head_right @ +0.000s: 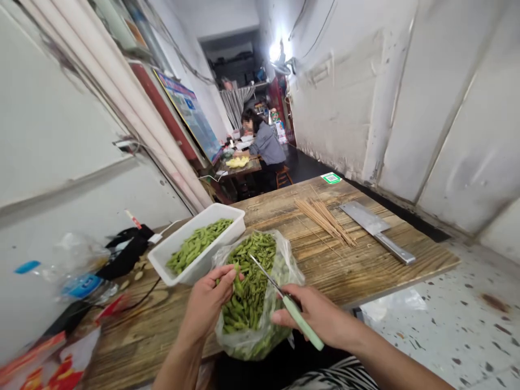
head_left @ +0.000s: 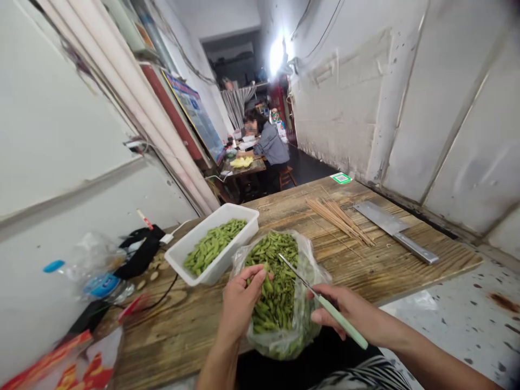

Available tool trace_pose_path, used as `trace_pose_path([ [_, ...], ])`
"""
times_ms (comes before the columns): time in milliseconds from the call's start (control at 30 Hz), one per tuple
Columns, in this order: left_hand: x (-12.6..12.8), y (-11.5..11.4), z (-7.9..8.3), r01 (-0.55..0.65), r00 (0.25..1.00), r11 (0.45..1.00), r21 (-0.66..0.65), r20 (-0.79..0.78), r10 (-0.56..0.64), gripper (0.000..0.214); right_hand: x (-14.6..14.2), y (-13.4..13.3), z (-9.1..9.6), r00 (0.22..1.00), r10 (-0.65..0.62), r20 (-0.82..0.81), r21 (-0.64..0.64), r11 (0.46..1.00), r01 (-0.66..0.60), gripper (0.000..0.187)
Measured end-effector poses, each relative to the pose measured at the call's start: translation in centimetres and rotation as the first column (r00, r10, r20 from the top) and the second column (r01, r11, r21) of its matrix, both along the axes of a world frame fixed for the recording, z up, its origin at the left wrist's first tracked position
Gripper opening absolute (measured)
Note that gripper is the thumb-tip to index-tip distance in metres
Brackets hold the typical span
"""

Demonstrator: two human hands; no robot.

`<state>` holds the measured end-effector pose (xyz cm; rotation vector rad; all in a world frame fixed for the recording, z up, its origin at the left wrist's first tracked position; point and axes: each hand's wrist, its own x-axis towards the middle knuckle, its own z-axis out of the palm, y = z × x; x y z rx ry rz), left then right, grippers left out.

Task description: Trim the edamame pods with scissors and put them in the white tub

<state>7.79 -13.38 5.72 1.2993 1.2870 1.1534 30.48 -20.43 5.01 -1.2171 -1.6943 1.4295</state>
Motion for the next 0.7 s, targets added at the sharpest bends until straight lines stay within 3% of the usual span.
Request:
trace_pose_path([
  [100, 0.5, -1.2, -0.1, 0.072, 0.995, 0.99, -0.124, 0.083, -0.062, 0.043, -0.3, 0.2, 0.0, 0.999, 0.049, -0.007, -0.02, 0.999, -0.05, 0.036],
  [467, 0.8, -1.7, -0.9, 0.132, 0.988, 0.984, -0.12, -0.069, -0.141, 0.034, -1.0, 0.6, 0.3, 0.984, 0.061, 0.165, 0.066, 0.995, -0.073, 0.034],
  [600, 0.8, -1.4, -0.9, 0.204, 0.976, 0.961, -0.187, -0.034, -0.213, 0.033, -0.9, 0.7, -0.5, 0.98, 0.009, 0.201, 0.039, 0.999, -0.017, 0.034],
  [700, 0.9, -1.2, -0.8, 0.238, 0.971, 0.948, -0.212, 0.084, -0.225, 0.03, -0.7, 0.5, -0.9, 0.99, 0.014, 0.143, -0.034, 0.999, -0.009, 0.037],
])
